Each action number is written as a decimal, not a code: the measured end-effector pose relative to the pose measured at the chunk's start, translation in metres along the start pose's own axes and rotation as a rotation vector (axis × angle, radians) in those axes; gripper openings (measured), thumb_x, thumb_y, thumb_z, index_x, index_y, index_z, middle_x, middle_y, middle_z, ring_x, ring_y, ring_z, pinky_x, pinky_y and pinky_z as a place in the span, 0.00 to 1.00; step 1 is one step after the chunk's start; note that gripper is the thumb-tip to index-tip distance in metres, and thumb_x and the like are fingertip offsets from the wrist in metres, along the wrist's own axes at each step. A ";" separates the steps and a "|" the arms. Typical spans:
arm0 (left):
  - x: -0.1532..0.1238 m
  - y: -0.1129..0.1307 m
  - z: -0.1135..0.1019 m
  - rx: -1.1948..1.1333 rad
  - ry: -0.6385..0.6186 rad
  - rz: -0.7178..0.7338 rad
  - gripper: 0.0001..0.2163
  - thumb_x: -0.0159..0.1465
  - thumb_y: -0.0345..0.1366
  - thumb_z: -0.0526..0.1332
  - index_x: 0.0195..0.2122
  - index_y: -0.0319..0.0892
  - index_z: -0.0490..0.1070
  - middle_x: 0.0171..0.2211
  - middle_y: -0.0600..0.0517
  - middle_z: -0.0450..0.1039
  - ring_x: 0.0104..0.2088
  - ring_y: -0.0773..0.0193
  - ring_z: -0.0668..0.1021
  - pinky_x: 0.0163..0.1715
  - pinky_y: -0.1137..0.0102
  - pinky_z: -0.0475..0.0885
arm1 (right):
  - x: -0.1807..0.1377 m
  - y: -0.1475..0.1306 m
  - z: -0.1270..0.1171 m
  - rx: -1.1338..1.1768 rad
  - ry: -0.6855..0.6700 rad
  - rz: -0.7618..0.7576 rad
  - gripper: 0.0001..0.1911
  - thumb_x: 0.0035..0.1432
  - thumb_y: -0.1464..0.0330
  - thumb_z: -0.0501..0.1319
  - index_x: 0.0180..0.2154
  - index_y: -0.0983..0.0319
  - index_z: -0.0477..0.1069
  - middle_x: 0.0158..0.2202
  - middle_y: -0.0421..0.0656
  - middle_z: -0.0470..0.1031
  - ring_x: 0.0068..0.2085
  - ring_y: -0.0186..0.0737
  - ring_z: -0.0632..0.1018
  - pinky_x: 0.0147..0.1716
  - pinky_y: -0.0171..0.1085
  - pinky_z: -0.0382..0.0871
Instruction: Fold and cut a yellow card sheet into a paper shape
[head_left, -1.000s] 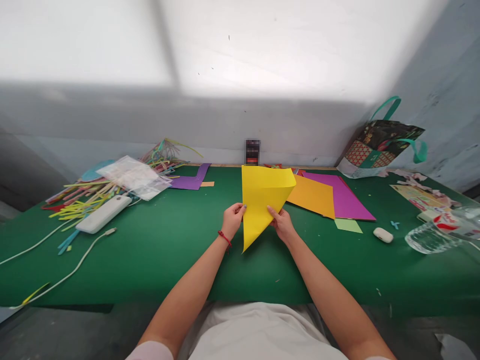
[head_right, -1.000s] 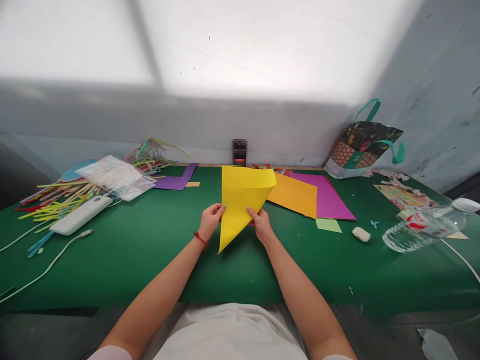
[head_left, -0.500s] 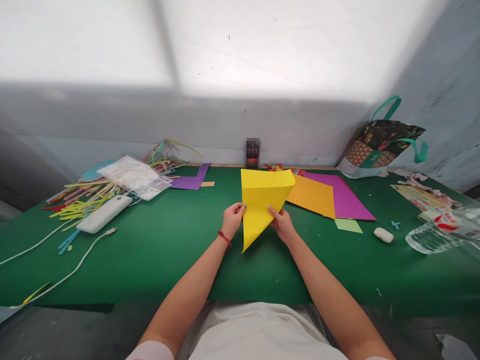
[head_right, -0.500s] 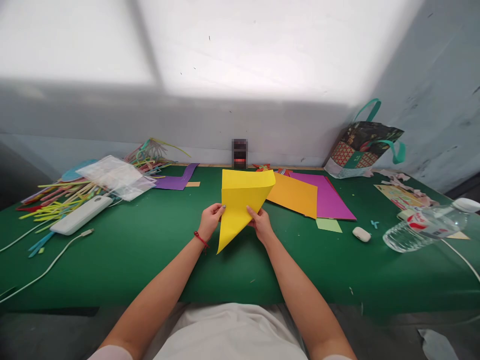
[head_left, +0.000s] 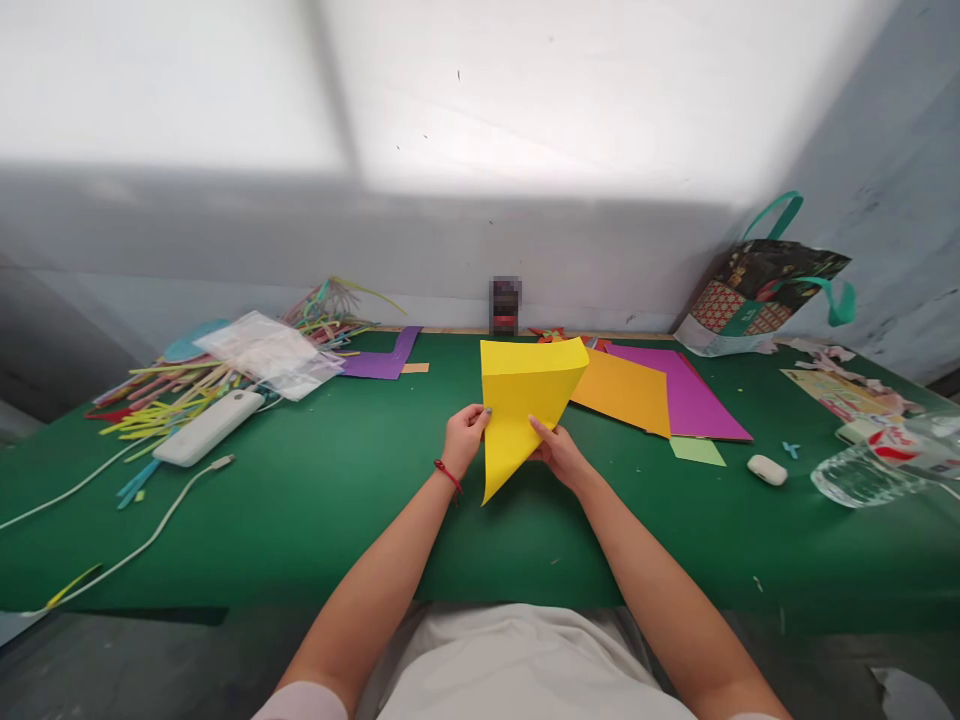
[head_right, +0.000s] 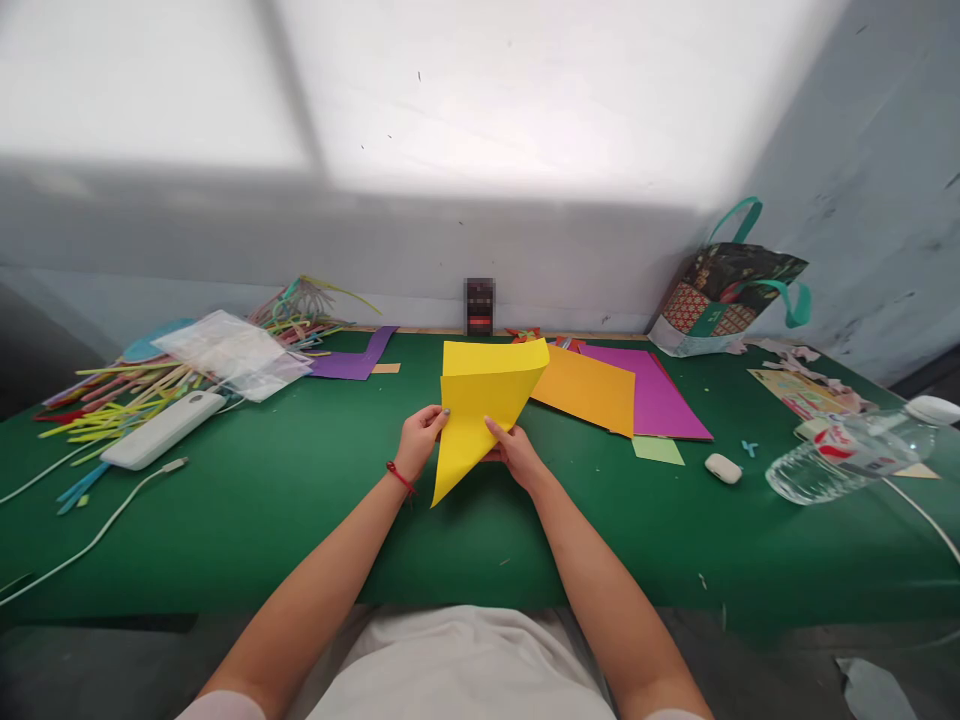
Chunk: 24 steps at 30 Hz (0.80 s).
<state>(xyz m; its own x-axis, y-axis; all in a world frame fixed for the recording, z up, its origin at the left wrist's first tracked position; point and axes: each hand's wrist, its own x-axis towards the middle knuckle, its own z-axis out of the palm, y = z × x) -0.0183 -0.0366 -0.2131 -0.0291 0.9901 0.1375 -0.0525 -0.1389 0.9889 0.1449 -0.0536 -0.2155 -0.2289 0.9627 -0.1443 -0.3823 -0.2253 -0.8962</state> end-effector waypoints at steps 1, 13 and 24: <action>0.000 0.000 0.000 -0.009 0.004 -0.006 0.14 0.50 0.46 0.62 0.27 0.39 0.71 0.22 0.52 0.70 0.22 0.67 0.70 0.19 0.74 0.63 | -0.001 -0.001 0.000 0.008 0.001 -0.004 0.19 0.50 0.59 0.62 0.42 0.62 0.69 0.43 0.47 0.76 0.40 0.45 0.78 0.29 0.38 0.77; 0.002 -0.003 -0.002 -0.030 0.011 -0.016 0.13 0.50 0.45 0.63 0.27 0.38 0.71 0.20 0.53 0.69 0.21 0.68 0.70 0.18 0.75 0.63 | 0.001 -0.003 -0.001 0.006 0.056 -0.036 0.19 0.57 0.56 0.54 0.38 0.66 0.71 0.35 0.49 0.78 0.35 0.45 0.79 0.28 0.39 0.76; 0.002 -0.005 -0.002 0.000 0.008 0.004 0.13 0.51 0.45 0.61 0.27 0.39 0.71 0.20 0.52 0.70 0.22 0.67 0.71 0.18 0.75 0.64 | 0.002 0.000 0.000 0.006 0.115 -0.046 0.16 0.57 0.58 0.55 0.37 0.65 0.71 0.33 0.48 0.79 0.36 0.45 0.79 0.27 0.39 0.76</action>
<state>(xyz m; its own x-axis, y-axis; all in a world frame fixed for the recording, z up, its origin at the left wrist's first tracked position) -0.0205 -0.0344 -0.2179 -0.0369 0.9893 0.1409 -0.0520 -0.1427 0.9884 0.1447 -0.0515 -0.2161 -0.1074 0.9827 -0.1505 -0.3953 -0.1812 -0.9005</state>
